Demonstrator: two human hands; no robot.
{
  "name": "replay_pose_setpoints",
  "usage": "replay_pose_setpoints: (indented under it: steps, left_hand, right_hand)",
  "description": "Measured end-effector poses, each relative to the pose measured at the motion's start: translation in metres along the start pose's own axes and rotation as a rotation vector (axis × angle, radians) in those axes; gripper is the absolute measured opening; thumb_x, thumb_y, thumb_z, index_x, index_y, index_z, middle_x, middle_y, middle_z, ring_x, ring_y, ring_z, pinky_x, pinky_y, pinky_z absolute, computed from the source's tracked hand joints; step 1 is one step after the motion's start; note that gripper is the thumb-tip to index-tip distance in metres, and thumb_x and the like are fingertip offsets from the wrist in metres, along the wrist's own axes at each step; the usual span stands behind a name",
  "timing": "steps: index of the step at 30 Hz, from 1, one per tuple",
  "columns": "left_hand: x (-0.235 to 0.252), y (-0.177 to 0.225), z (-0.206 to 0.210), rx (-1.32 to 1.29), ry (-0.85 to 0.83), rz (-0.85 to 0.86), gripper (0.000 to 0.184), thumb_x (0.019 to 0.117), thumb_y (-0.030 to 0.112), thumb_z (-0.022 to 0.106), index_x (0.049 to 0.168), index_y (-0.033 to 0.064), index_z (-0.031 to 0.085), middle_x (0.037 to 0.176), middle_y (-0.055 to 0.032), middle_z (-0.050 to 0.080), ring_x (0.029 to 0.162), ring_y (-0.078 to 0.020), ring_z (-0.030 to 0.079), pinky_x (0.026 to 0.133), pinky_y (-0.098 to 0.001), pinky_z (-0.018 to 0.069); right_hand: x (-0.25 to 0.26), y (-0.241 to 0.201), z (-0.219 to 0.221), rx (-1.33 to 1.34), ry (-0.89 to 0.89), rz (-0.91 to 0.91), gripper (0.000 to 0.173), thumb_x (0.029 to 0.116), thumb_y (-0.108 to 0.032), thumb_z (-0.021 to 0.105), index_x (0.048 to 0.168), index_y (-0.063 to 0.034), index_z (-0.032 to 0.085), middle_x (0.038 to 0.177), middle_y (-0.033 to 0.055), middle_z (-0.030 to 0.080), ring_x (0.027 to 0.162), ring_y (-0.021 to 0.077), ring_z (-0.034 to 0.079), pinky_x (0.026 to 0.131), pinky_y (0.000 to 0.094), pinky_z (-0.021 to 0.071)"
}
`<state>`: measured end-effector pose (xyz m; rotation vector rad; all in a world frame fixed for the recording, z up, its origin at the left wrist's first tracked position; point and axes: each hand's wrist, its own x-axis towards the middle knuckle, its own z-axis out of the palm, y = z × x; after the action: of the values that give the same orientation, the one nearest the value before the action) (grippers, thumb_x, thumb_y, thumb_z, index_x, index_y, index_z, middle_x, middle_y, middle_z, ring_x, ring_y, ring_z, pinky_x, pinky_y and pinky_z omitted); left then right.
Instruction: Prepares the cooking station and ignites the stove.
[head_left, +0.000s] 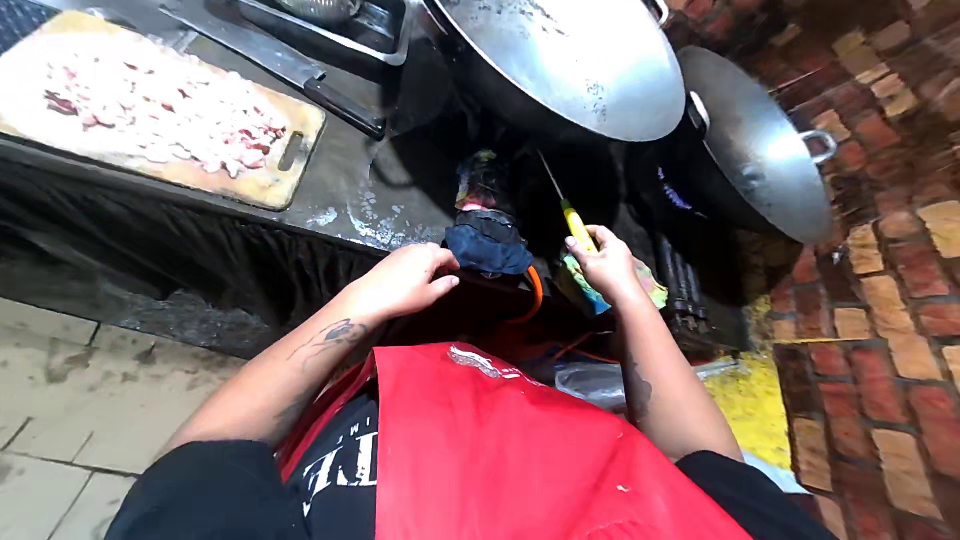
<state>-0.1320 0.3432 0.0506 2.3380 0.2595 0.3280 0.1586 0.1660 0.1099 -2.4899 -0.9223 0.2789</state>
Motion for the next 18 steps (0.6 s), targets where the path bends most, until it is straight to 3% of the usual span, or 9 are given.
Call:
replay_pose_setpoints:
  steps: [5,8,10,12,14,16,18]
  left_hand:
    - [0.036,0.009,0.01,0.105,0.075,0.04,0.03,0.0975,0.025,0.07,0.119,0.0036,0.072,0.116,-0.0192,0.069,0.113,-0.0372,0.065,0.098,-0.0551,0.0523]
    - [0.064,0.012,0.024,0.289,0.1,0.159,0.036,0.0872,0.023,0.079,0.118,0.0054,0.071,0.122,-0.021,0.065,0.119,-0.0446,0.06,0.089,-0.0594,0.0535]
    - [0.081,0.012,0.037,0.427,0.116,0.26,0.031,0.0863,0.014,0.075,0.115,0.0055,0.069,0.121,-0.0211,0.065,0.119,-0.045,0.059,0.082,-0.0572,0.0524]
    - [0.092,0.016,0.045,0.529,0.084,0.299,0.023,0.0914,-0.001,0.064,0.114,0.0033,0.067,0.124,-0.0203,0.065,0.123,-0.0421,0.058,0.084,-0.0538,0.0516]
    - [0.099,0.018,0.048,0.576,0.045,0.323,0.02,0.0926,-0.006,0.059,0.11,-0.0003,0.068,0.124,-0.02,0.066,0.123,-0.04,0.06,0.086,-0.053,0.0517]
    - [0.103,0.022,0.044,0.59,0.017,0.331,0.017,0.0947,-0.003,0.057,0.106,-0.0023,0.07,0.121,-0.0197,0.068,0.12,-0.0389,0.062,0.087,-0.0531,0.052]
    - [0.109,0.024,0.036,0.543,-0.001,0.318,0.017,0.096,0.002,0.057,0.106,-0.0028,0.07,0.116,-0.0209,0.069,0.117,-0.0405,0.063,0.087,-0.0545,0.0516]
  right_hand:
    - [-0.02,-0.008,-0.004,-0.045,0.01,0.044,0.043,0.1035,-0.033,0.065,0.138,-0.0081,0.059,0.114,0.025,0.068,0.101,0.0407,0.066,0.09,0.0636,0.0493]
    - [-0.033,-0.008,-0.006,-0.07,0.05,0.064,0.042,0.1024,-0.03,0.067,0.137,-0.0066,0.062,0.117,0.0262,0.068,0.106,0.0429,0.065,0.093,0.0656,0.0471]
    - [-0.039,-0.004,-0.008,-0.063,0.062,0.057,0.043,0.1019,-0.028,0.068,0.136,-0.0033,0.062,0.125,0.0274,0.064,0.114,0.0427,0.062,0.099,0.0639,0.0457]
    - [-0.043,0.004,-0.01,-0.041,0.073,0.044,0.042,0.1022,-0.027,0.067,0.135,-0.0015,0.061,0.131,0.0279,0.061,0.116,0.041,0.062,0.099,0.0607,0.0482]
    - [-0.048,0.013,-0.014,-0.009,0.088,0.039,0.041,0.1023,-0.024,0.067,0.135,-0.0008,0.061,0.136,0.0267,0.059,0.115,0.0386,0.062,0.097,0.0581,0.0496]
    - [-0.054,0.02,-0.018,0.015,0.099,0.036,0.041,0.1021,-0.023,0.067,0.135,-0.0002,0.06,0.132,0.0263,0.061,0.111,0.0373,0.064,0.096,0.057,0.0503]
    - [-0.06,0.024,-0.022,0.034,0.109,0.049,0.039,0.102,-0.022,0.068,0.134,-0.0011,0.061,0.117,0.0258,0.066,0.1,0.0359,0.066,0.091,0.0569,0.051]
